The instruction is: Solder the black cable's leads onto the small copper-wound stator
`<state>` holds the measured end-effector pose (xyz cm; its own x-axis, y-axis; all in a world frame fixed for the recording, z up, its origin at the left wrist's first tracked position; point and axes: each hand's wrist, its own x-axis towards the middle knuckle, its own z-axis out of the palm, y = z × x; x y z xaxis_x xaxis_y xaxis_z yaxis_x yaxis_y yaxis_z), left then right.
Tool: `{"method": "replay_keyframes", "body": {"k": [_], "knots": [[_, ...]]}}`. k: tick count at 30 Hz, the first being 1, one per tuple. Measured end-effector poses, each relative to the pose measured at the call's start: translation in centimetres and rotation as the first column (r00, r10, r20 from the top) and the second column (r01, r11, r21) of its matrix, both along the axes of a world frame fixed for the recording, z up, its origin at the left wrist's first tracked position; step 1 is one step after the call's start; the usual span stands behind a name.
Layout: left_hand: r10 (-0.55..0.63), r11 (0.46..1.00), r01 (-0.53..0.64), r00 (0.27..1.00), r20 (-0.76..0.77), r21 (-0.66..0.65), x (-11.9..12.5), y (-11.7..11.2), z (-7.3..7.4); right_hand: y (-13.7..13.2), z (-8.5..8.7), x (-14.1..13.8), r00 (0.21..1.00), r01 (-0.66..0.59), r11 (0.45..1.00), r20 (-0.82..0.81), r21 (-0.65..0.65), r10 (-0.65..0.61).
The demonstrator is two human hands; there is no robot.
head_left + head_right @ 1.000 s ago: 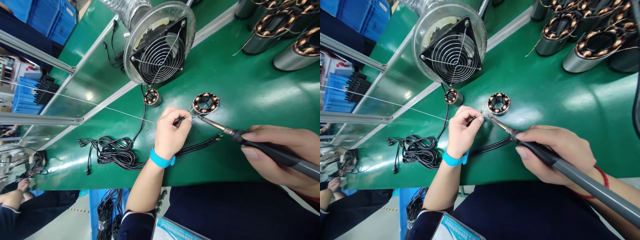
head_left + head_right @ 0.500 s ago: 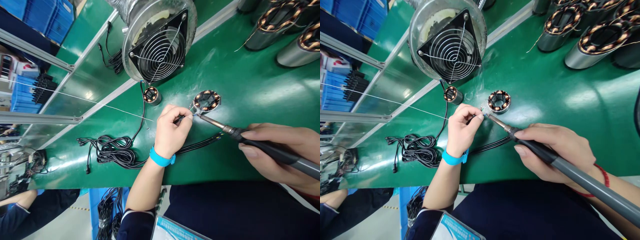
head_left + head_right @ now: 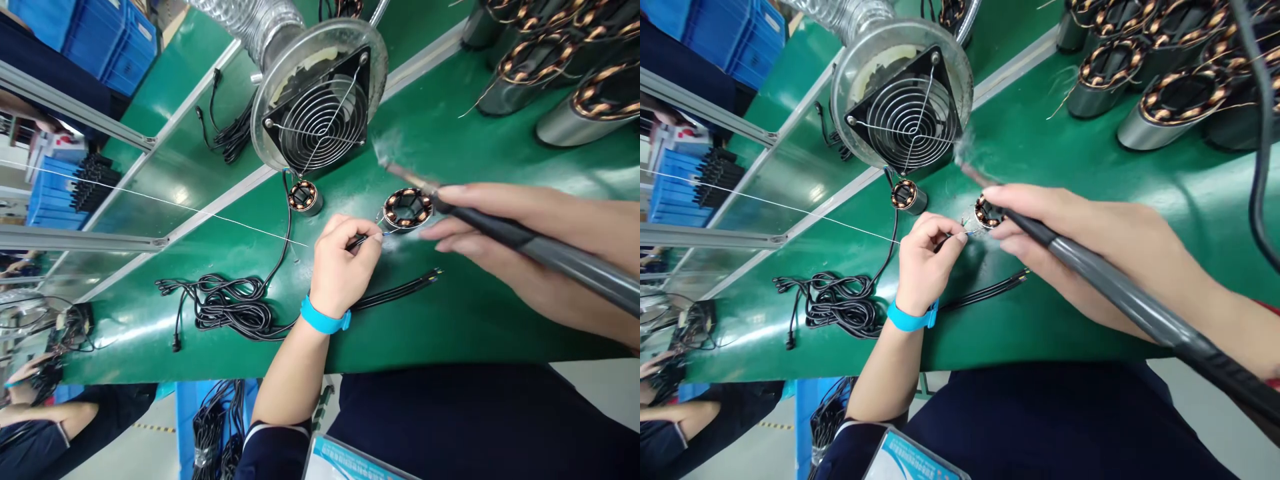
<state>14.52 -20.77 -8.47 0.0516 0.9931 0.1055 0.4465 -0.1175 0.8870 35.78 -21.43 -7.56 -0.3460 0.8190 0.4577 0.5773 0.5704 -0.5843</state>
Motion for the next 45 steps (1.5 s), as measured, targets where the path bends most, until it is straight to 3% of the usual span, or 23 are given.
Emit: {"method": "replay_keyframes", "body": {"k": [4,7,12,16,24,26,29,32,34,39,45], "knots": [[0.006,1.0,-0.006,1.0,0.001,0.001,0.0,0.0,0.0,2.5,0.2,-0.5,0.998,-0.057,0.995,0.019,-0.083,0.059],[0.005,1.0,-0.005,1.0,0.013,0.015,0.0,0.0,-0.1,3.5,-0.8,-1.1,0.99,-0.14,0.988,-0.04,-0.069,0.138],[-0.005,1.0,0.005,1.0,0.012,0.03,-0.1,0.0,-0.2,3.8,-3.0,-2.0,0.987,-0.154,0.988,-0.042,0.033,0.155],[-0.031,0.995,0.03,0.999,0.011,0.093,-0.2,0.1,-0.4,3.8,-3.7,-2.1,0.986,-0.166,0.984,-0.02,0.066,0.167],[-0.084,0.976,0.114,0.983,-0.164,0.186,1.0,0.1,-0.9,3.9,-3.8,-1.8,0.987,-0.15,0.988,-0.065,-0.037,0.147],[-0.096,0.986,0.116,0.983,-0.155,0.121,0.6,0.1,-0.7,3.9,-3.7,-1.7,0.988,-0.143,0.989,-0.068,-0.044,0.14],[-0.139,0.986,0.136,0.99,-0.024,-0.092,-0.6,0.5,-0.3,3.8,-3.6,-1.6,0.99,-0.127,0.992,-0.071,-0.023,0.125],[-0.18,0.917,0.209,0.977,0.115,-0.34,-1.8,1.1,0.1,4.0,-3.6,-1.9,0.99,-0.122,0.993,-0.073,-0.008,0.121],[-0.147,0.869,0.212,0.973,0.177,-0.447,-2.0,1.6,0.4,4.3,-3.8,-2.2,0.987,-0.143,0.99,-0.071,0.011,0.144],[0.08,0.863,0.086,0.95,0.303,-0.498,-1.6,1.9,0.7,4.7,-4.3,-2.6,0.979,-0.19,0.981,-0.064,0.04,0.193],[0.13,0.832,0.137,0.894,0.429,-0.537,-1.4,1.7,0.6,4.0,-4.3,-2.5,0.982,-0.169,0.985,-0.093,-0.043,0.165]]}}
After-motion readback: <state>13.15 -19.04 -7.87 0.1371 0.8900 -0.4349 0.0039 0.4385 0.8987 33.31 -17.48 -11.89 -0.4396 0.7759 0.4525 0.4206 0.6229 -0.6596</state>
